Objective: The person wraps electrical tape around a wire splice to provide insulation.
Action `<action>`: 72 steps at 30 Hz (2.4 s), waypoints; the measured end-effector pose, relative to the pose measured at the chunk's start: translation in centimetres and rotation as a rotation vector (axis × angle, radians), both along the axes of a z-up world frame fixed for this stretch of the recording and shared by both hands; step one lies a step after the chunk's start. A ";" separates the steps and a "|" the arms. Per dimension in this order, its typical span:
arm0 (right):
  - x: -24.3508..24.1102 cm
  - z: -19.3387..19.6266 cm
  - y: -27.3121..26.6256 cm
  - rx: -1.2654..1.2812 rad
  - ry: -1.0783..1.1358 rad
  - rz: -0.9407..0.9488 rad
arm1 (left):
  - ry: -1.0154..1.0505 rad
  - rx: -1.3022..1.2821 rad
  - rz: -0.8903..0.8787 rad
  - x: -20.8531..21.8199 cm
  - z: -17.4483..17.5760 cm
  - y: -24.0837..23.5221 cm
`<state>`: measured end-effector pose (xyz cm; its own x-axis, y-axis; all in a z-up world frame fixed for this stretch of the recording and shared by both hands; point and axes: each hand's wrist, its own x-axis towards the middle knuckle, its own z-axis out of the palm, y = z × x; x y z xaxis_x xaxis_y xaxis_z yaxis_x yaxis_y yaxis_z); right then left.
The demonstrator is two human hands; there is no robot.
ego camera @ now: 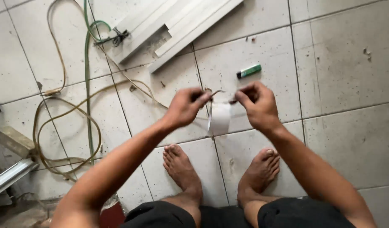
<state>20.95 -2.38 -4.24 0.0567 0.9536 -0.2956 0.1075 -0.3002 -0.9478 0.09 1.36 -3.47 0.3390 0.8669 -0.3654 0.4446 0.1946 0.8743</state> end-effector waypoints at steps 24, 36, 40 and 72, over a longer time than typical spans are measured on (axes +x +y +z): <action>0.0 7.2 2.4 0.399 0.030 0.004 | -0.683 0.200 0.284 2.0 5.0 0.4; 0.9 2.3 5.7 -0.178 -0.123 0.233 | -0.025 -0.085 0.161 -0.2 -1.0 3.9; 1.6 5.7 8.1 0.365 0.072 0.170 | -0.276 0.494 0.046 0.2 5.7 7.3; -0.2 5.4 3.8 0.121 -0.092 0.068 | -0.389 -0.218 0.419 0.8 2.9 3.3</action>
<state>20.71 1.47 1.17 0.0121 0.9845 -0.1751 0.2118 -0.1736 -0.9618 0.91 4.63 -0.60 0.1292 0.8747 -0.4672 -0.0523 0.4765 0.8776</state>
